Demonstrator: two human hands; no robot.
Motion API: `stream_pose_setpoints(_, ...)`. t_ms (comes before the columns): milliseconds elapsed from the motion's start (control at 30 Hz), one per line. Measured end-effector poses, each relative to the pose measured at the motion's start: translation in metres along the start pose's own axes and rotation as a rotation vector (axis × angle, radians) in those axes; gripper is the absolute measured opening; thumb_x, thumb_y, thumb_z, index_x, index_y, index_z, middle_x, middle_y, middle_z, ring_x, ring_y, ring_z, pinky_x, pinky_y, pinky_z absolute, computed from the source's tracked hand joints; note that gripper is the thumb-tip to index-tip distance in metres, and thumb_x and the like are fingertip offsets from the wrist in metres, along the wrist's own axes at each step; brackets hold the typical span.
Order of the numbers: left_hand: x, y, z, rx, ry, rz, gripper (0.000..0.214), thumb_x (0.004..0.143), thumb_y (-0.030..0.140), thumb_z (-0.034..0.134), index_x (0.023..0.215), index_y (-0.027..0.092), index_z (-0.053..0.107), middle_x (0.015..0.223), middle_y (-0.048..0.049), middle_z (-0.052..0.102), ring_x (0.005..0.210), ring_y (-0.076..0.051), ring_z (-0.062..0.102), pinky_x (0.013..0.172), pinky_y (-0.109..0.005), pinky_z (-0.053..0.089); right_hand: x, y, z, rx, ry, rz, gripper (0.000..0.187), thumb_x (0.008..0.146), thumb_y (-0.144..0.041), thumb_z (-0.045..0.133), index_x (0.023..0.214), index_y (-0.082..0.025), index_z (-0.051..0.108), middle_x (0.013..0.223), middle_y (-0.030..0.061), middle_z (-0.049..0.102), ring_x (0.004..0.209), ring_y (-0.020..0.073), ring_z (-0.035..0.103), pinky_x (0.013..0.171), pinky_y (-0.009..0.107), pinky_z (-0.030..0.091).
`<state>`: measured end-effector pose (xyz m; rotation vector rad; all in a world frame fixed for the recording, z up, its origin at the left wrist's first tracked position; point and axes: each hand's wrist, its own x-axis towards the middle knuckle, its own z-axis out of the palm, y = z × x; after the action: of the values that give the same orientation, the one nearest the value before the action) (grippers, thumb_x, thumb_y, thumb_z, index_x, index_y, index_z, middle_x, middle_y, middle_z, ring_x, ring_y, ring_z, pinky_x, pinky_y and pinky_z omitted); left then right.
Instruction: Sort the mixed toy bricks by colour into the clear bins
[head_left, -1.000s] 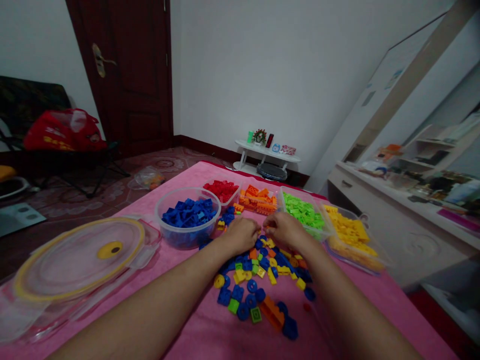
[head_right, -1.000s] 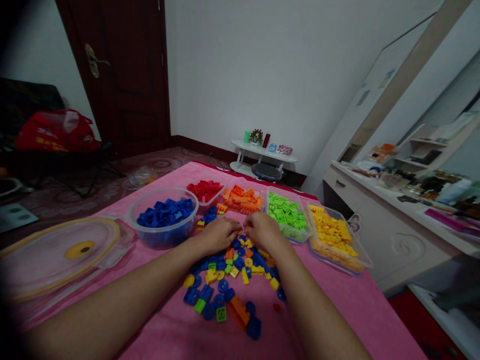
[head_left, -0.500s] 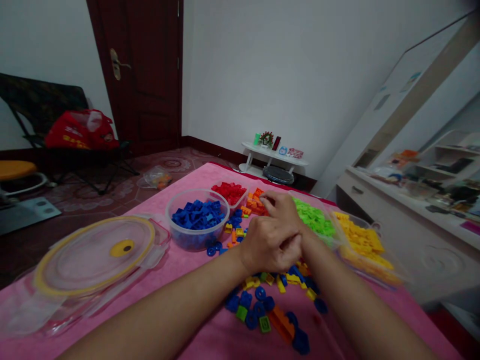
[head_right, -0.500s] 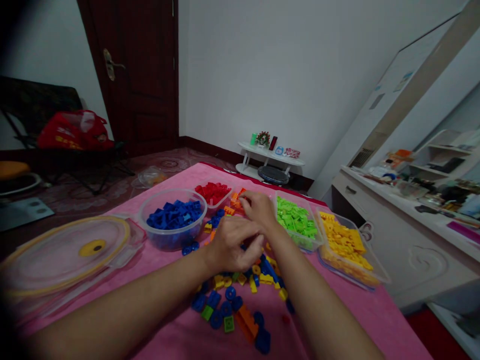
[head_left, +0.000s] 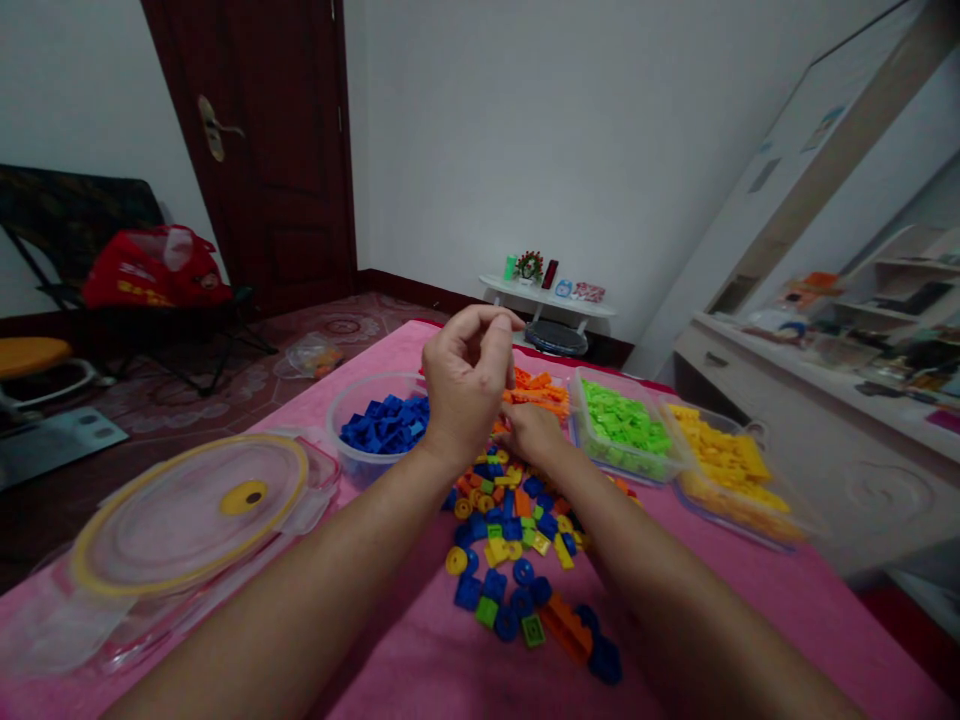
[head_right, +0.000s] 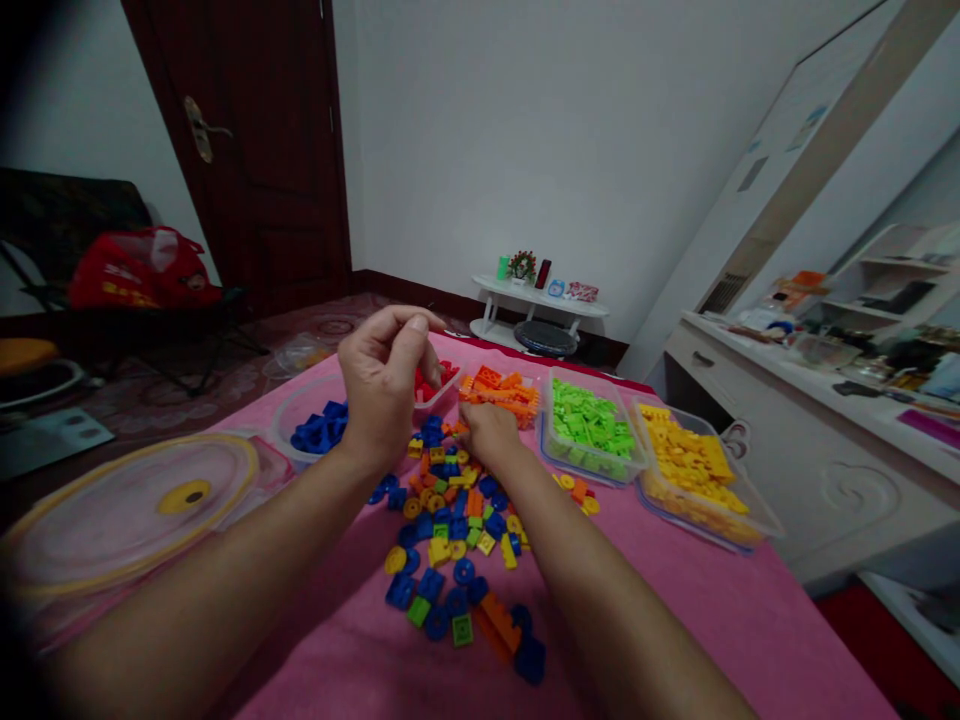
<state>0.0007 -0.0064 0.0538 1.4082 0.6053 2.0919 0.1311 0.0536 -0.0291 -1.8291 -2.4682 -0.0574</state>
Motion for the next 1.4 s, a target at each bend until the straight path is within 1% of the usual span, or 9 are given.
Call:
stream_pose_setpoints(133, 0.001, -0.009, -0.001, -0.060, 0.032, -0.025, 0.015, 0.085, 0.023, 0.052, 0.075, 0.016, 0.060, 0.043, 0.0075, 0.044, 0.037, -0.006, 0.041, 0.040, -0.017, 0.034, -0.015, 0.016, -0.014, -0.010, -0.092, -0.079, 0.021, 0.065, -0.039, 0.074, 0.073, -0.021, 0.068, 0.075, 0.0023, 0.068, 0.073, 0.0166, 0.061, 0.061, 0.022, 0.038)
stream_pose_setpoints(300, 0.000, -0.018, -0.001, -0.102, 0.035, -0.094, 0.015, 0.085, 0.025, 0.052, 0.075, 0.016, 0.059, 0.043, 0.0080, 0.043, 0.037, -0.005, 0.041, 0.040, -0.016, 0.034, -0.015, 0.037, -0.043, 0.069, -0.095, -0.043, 0.015, 0.069, -0.030, 0.065, 0.062, -0.018, 0.064, 0.056, -0.0017, 0.060, 0.055, 0.0102, 0.053, 0.050, 0.020, 0.031)
stream_pose_setpoints(433, 0.002, -0.026, -0.002, -0.139, 0.059, -0.161, 0.016, 0.083, 0.028, 0.053, 0.073, 0.017, 0.058, 0.042, 0.0085, 0.043, 0.036, -0.006, 0.042, 0.040, -0.016, 0.035, 0.001, 0.055, -0.064, 0.048, 0.221, 0.144, 0.018, 0.073, -0.034, 0.063, 0.070, -0.017, 0.067, 0.068, 0.0020, 0.064, 0.062, 0.0125, 0.056, 0.055, 0.022, 0.033)
stream_pose_setpoints(567, 0.003, -0.031, -0.004, -0.179, 0.083, -0.203, 0.012, 0.082, 0.024, 0.053, 0.074, 0.016, 0.058, 0.041, 0.0085, 0.042, 0.036, -0.006, 0.041, 0.040, -0.016, 0.035, 0.009, 0.056, -0.056, 0.044, 0.505, 0.180, 0.020, 0.078, -0.035, 0.061, 0.085, -0.017, 0.067, 0.096, 0.0072, 0.065, 0.078, 0.0160, 0.058, 0.068, 0.025, 0.039)
stream_pose_setpoints(800, 0.003, -0.033, -0.004, -0.187, 0.080, -0.219, 0.012, 0.082, 0.025, 0.052, 0.076, 0.016, 0.057, 0.042, 0.0085, 0.042, 0.037, -0.005, 0.040, 0.040, -0.015, 0.034, 0.003, 0.004, 0.008, 0.255, 0.117, -0.065, 0.027, 0.079, -0.026, 0.058, 0.104, -0.019, 0.067, 0.102, 0.0066, 0.068, 0.094, 0.0179, 0.060, 0.079, 0.025, 0.041)
stream_pose_setpoints(1000, 0.003, -0.034, -0.004, -0.147, 0.052, -0.268, 0.013, 0.079, 0.026, 0.053, 0.074, 0.016, 0.058, 0.043, 0.0081, 0.043, 0.038, -0.005, 0.041, 0.040, -0.014, 0.034, 0.012, -0.007, 0.027, 0.294, 0.046, -0.049, 0.017, 0.075, -0.022, 0.063, 0.089, -0.018, 0.071, 0.089, 0.0054, 0.071, 0.084, 0.0164, 0.063, 0.072, 0.023, 0.043)
stream_pose_setpoints(1200, 0.001, -0.048, -0.005, 0.049, -0.265, -0.412, 0.019, 0.079, 0.026, 0.051, 0.077, 0.012, 0.064, 0.050, 0.0038, 0.053, 0.043, -0.007, 0.049, 0.045, -0.016, 0.040, -0.018, 0.022, 0.000, 0.409, 0.163, 0.090, 0.020, 0.080, -0.033, 0.056, 0.081, -0.016, 0.067, 0.083, 0.0078, 0.070, 0.076, 0.0183, 0.063, 0.065, 0.026, 0.044)
stream_pose_setpoints(1333, -0.004, -0.059, -0.009, 0.414, -0.511, -0.285, 0.024, 0.080, 0.027, 0.048, 0.076, 0.013, 0.067, 0.057, 0.0003, 0.060, 0.051, -0.009, 0.054, 0.050, -0.018, 0.041, -0.054, 0.040, -0.020, 1.032, 0.176, 0.278, 0.019, 0.077, -0.035, 0.054, 0.077, -0.016, 0.058, 0.075, 0.0064, 0.067, 0.060, 0.0158, 0.063, 0.050, 0.023, 0.044)
stream_pose_setpoints(1400, -0.006, -0.062, -0.014, 0.629, -0.748, -0.280, 0.020, 0.077, 0.023, 0.051, 0.071, 0.013, 0.068, 0.060, -0.0007, 0.064, 0.054, -0.010, 0.056, 0.050, -0.018, 0.040, -0.069, 0.044, -0.025, 1.349, 0.172, 0.265, 0.017, 0.075, -0.031, 0.056, 0.086, -0.018, 0.056, 0.082, 0.0044, 0.067, 0.063, 0.0144, 0.063, 0.048, 0.021, 0.044)
